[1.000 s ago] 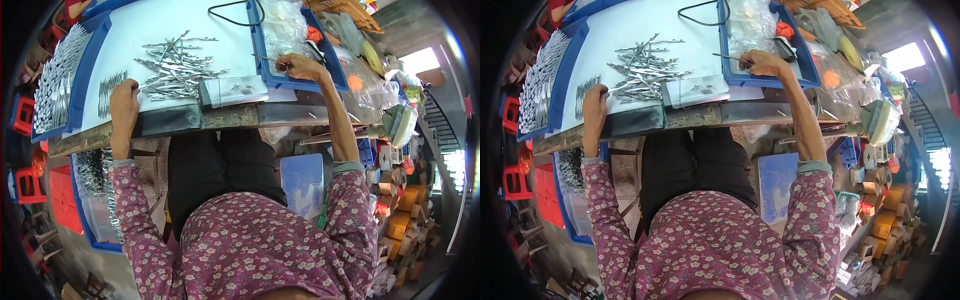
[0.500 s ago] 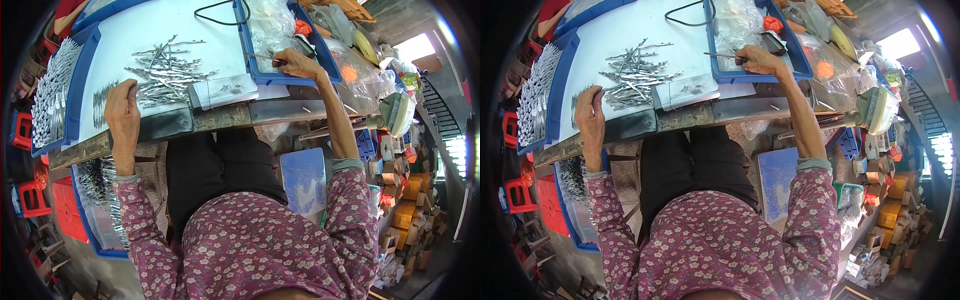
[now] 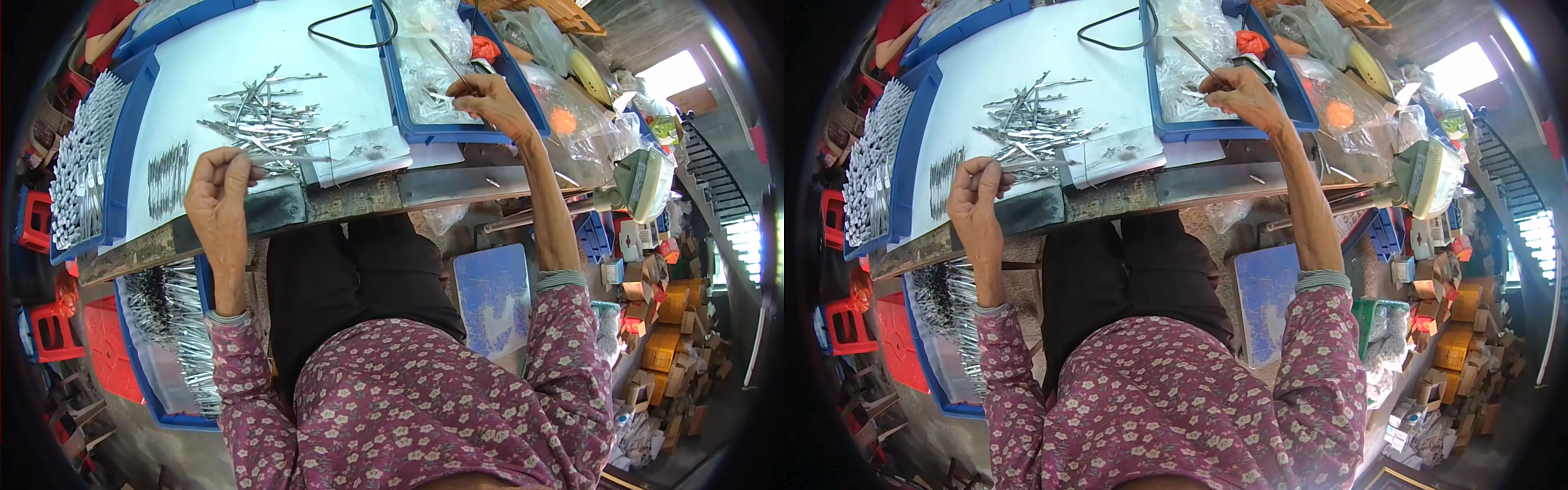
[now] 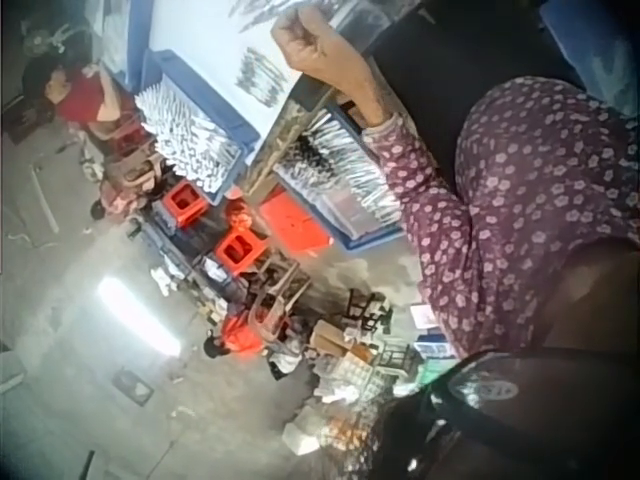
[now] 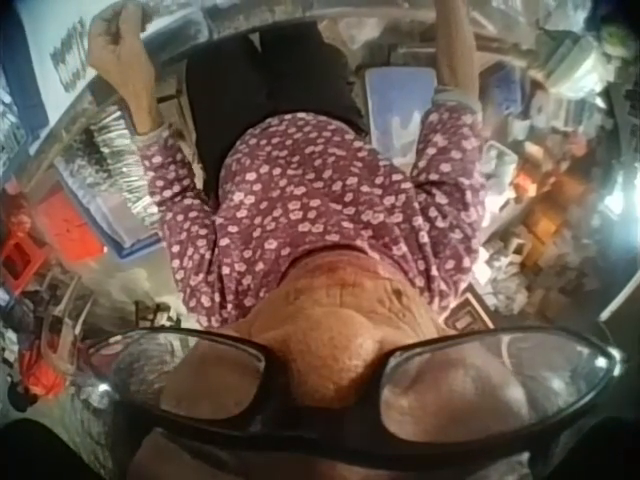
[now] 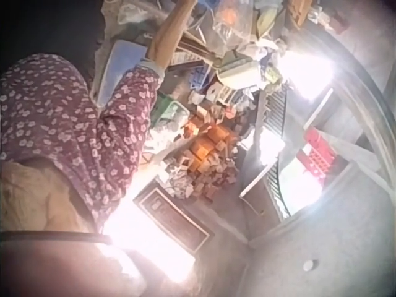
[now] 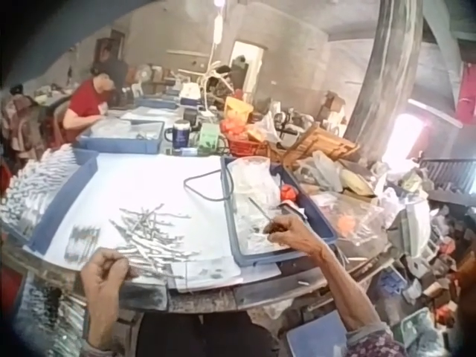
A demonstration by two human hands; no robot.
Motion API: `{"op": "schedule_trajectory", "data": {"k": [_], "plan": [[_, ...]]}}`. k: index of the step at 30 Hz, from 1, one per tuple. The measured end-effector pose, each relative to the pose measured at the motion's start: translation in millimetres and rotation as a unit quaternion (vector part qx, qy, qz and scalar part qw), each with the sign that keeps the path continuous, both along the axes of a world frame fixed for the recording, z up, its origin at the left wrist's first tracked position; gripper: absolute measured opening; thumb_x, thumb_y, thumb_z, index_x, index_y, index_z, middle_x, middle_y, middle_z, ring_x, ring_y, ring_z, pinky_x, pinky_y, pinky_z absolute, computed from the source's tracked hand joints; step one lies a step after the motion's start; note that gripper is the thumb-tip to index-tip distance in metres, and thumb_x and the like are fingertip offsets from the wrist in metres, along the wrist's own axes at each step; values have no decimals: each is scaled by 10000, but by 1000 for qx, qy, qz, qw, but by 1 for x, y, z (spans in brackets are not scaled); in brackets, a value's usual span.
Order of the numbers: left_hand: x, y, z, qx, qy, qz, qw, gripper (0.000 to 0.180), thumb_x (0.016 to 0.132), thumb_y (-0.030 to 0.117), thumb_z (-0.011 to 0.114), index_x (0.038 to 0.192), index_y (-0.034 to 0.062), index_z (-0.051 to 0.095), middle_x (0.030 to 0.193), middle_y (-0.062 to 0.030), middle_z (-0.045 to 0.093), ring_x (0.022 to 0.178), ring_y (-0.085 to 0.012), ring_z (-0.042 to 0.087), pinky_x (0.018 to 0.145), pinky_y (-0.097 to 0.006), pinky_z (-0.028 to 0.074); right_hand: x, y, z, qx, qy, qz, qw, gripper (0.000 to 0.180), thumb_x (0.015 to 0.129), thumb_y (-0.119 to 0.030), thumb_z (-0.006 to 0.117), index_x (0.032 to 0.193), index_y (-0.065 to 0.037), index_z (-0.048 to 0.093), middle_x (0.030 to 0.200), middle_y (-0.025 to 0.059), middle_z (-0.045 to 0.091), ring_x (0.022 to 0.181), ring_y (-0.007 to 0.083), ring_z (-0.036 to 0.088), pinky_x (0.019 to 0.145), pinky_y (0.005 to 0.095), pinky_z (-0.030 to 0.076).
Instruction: Manually inspecting and assembling small metal pins or rods at a manufacturing workbench.
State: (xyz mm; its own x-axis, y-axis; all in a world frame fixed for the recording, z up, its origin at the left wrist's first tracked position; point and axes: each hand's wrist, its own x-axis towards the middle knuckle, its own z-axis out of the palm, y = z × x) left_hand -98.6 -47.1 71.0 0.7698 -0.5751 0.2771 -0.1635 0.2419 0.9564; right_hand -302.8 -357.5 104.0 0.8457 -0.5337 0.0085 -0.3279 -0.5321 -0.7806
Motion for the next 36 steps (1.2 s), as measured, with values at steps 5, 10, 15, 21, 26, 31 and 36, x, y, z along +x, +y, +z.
{"op": "schedule_trajectory", "data": {"k": [5, 10, 15, 21, 26, 31, 36], "plan": [[-11, -5, -4, -2, 60, -37, 998, 126, 850, 62, 570, 940, -27, 581, 760, -51, 618, 683, -99, 598, 628, -186, 450, 3, 45, 17, 27, -55, -7, 998, 156, 756, -90, 613, 879, 5, 625, 693, -18, 548, 586, 37, 450, 518, 179, 365], [-23, -13, -10, 5, 75, -82, 994, 107, 852, 64, 565, 910, -17, 603, 752, -33, 618, 674, -97, 596, 638, -203, 460, 11, 68, 8, 22, -112, 17, 993, 141, 770, -81, 619, 886, -4, 632, 671, -50, 520, 584, 17, 415, 514, 168, 335], [-42, -25, -12, 26, 77, -175, 981, 103, 853, 66, 555, 891, -24, 590, 735, -47, 621, 695, -89, 597, 630, -202, 461, 26, 105, 18, 40, -106, 50, 992, 126, 759, -51, 631, 873, 1, 636, 630, -62, 488, 556, -1, 384, 483, 169, 294], [-50, -32, -19, 5, 93, -204, 975, 116, 864, 89, 566, 888, -24, 585, 748, -27, 608, 687, -80, 582, 640, -205, 463, 39, 124, 17, 78, -70, 105, 989, 109, 754, -62, 621, 841, 4, 624, 606, -53, 489, 548, 4, 405, 477, 170, 312], [-54, -30, -20, 22, 92, -219, 971, 121, 868, 93, 563, 895, -24, 583, 759, -25, 605, 695, -84, 585, 650, -206, 470, 46, 131, 14, 110, -58, 102, 987, 103, 745, -76, 628, 807, 5, 623, 615, -51, 513, 563, 3, 430, 490, 161, 333], [-54, -29, -24, 6, 87, -218, 972, 136, 869, 106, 568, 913, -23, 581, 773, -36, 609, 698, -86, 591, 643, -194, 472, 54, 128, -3, 122, -90, 122, 981, 124, 792, -130, 636, 858, -27, 618, 624, -33, 525, 513, 17, 446, 452, 158, 326], [-54, -28, -28, -5, 94, -203, 975, 155, 870, 125, 574, 929, -18, 584, 769, -44, 615, 675, -80, 589, 614, -178, 471, 56, 131, -6, 217, -120, 110, 963, 147, 833, -117, 559, 910, 8, 558, 647, 13, 571, 517, 39, 479, 465, 188, 386]]}}
